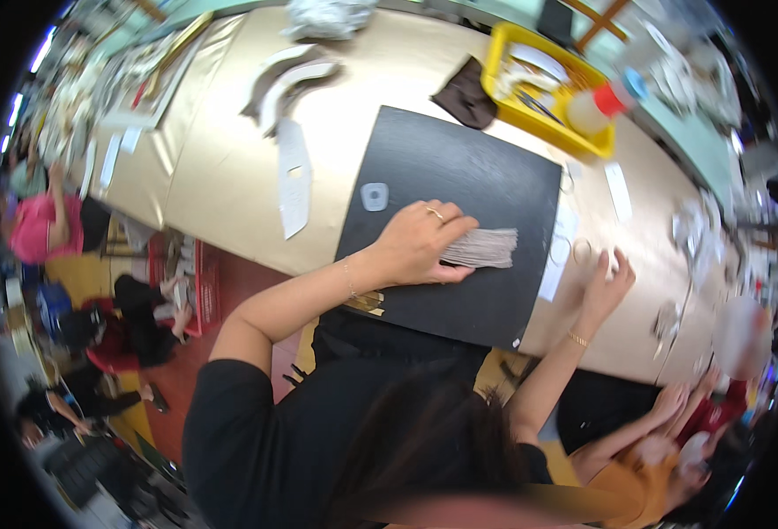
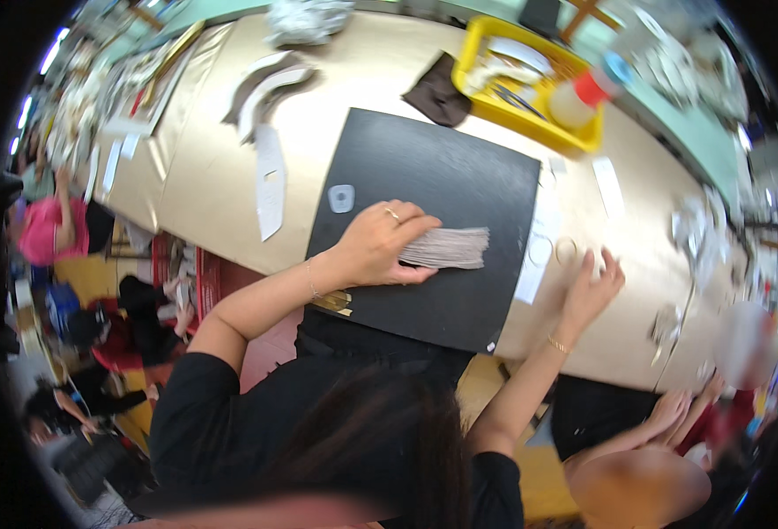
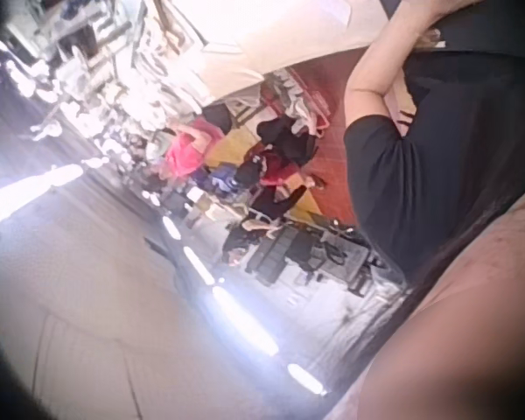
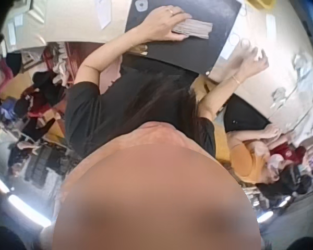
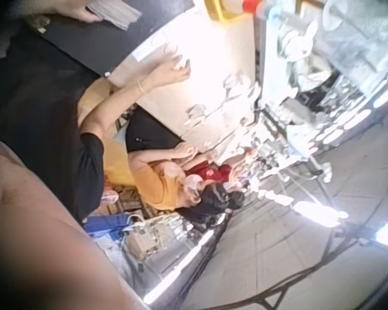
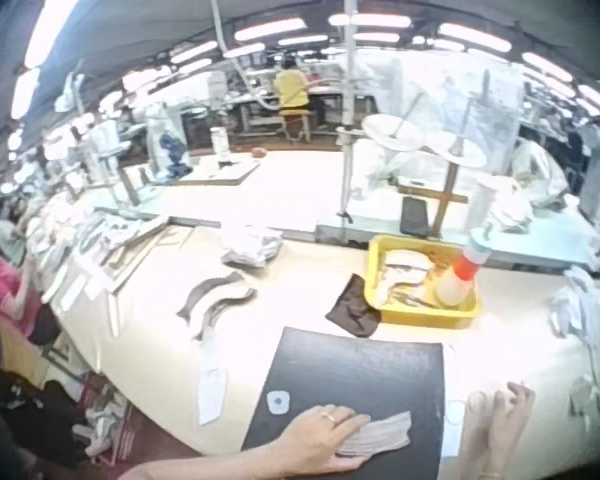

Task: The person assembles small white curved plastic pieces on a black work mat. They apply glue from a squeeze bottle to a small circular piece and attach it to a larger curved piece, then press and smooth the assembly. The person repeats this process with additional pieces, stacking completed units on the mat.

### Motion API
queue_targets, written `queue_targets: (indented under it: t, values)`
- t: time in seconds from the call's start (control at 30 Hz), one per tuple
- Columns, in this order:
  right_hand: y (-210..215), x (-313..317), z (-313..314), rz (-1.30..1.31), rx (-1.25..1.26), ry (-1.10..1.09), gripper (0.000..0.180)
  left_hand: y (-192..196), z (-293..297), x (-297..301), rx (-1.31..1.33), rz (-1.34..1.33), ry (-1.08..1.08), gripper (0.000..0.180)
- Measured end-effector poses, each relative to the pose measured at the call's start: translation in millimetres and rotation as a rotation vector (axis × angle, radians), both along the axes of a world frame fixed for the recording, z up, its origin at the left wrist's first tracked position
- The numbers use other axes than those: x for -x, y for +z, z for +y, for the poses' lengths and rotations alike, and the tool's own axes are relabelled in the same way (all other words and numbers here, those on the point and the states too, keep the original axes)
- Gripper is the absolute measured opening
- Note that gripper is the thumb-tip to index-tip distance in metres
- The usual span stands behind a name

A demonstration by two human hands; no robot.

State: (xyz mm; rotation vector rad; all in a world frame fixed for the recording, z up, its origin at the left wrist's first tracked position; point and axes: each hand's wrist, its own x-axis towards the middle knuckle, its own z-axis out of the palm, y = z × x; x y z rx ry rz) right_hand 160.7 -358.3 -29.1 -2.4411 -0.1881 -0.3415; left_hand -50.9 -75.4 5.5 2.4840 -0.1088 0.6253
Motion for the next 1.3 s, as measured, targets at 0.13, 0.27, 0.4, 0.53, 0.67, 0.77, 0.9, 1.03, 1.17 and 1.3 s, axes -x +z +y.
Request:
queue_targets:
  t: [0.13, 0.27, 0.4, 0.53, 0.67, 0.77, 0.9, 1.03, 1.17, 1.3]
  values:
    - [-14.9, -3.0, -3.9, 0.086, 0.21, 0.025, 0.033, -2.1, 5.4, 5.2, 0.012, 0.073, -0.05, 0.05]
    - [-20.9, -10.4, -7.4, 0.05, 0.408, 0.094, 0.031, 4.1, 1.6, 7.0, 0.151, 0.077, -0.003, 0.044]
    - [-8.1, -15.2, -8.7, 0.283, -0.501, 0.008, 0.026, 18.5, -4.2, 7.7, 0.902, 0.26, 0.045, 0.039]
    - [34.0, 9.3, 13.5, 0.482, -1.145, 0.381, 0.019, 26.2, -6.6, 7.2, 1.753, 0.383, -0.102, 0.043]
    - [61.2, 54.5, 63.0, 0.558, -0.974, 0.599, 0.018, 22.3, -20.3, 10.8, 2.207, 0.358, -0.339, 0.055]
    - [61.9, 85.8, 90.8, 0.543, -0.971, 0.666, 0.033, 18.4, -33.5, 18.6, 2.352, 0.377, -0.449, 0.065]
    - [55.5, 122.2, 119.6, 0.522, -1.092, 0.717, 0.093, 16.6, -43.8, 28.2, 2.447, 0.413, -0.545, 0.068]
    - [68.1, 153.1, 135.0, 0.641, -1.048, 0.772, 0.126, 19.1, -47.3, 33.5, 2.454, 0.394, -0.571, 0.064]
    - [80.4, 158.7, 137.5, 0.634, -1.151, 0.757, 0.122, 28.3, -34.7, 33.0, 2.448, 0.313, -0.569, 0.056]
    - [96.3, 137.0, 121.2, 0.367, -1.0, 0.818, 0.12, 46.1, -12.3, 38.2, 1.36, 0.489, -0.128, 0.044]
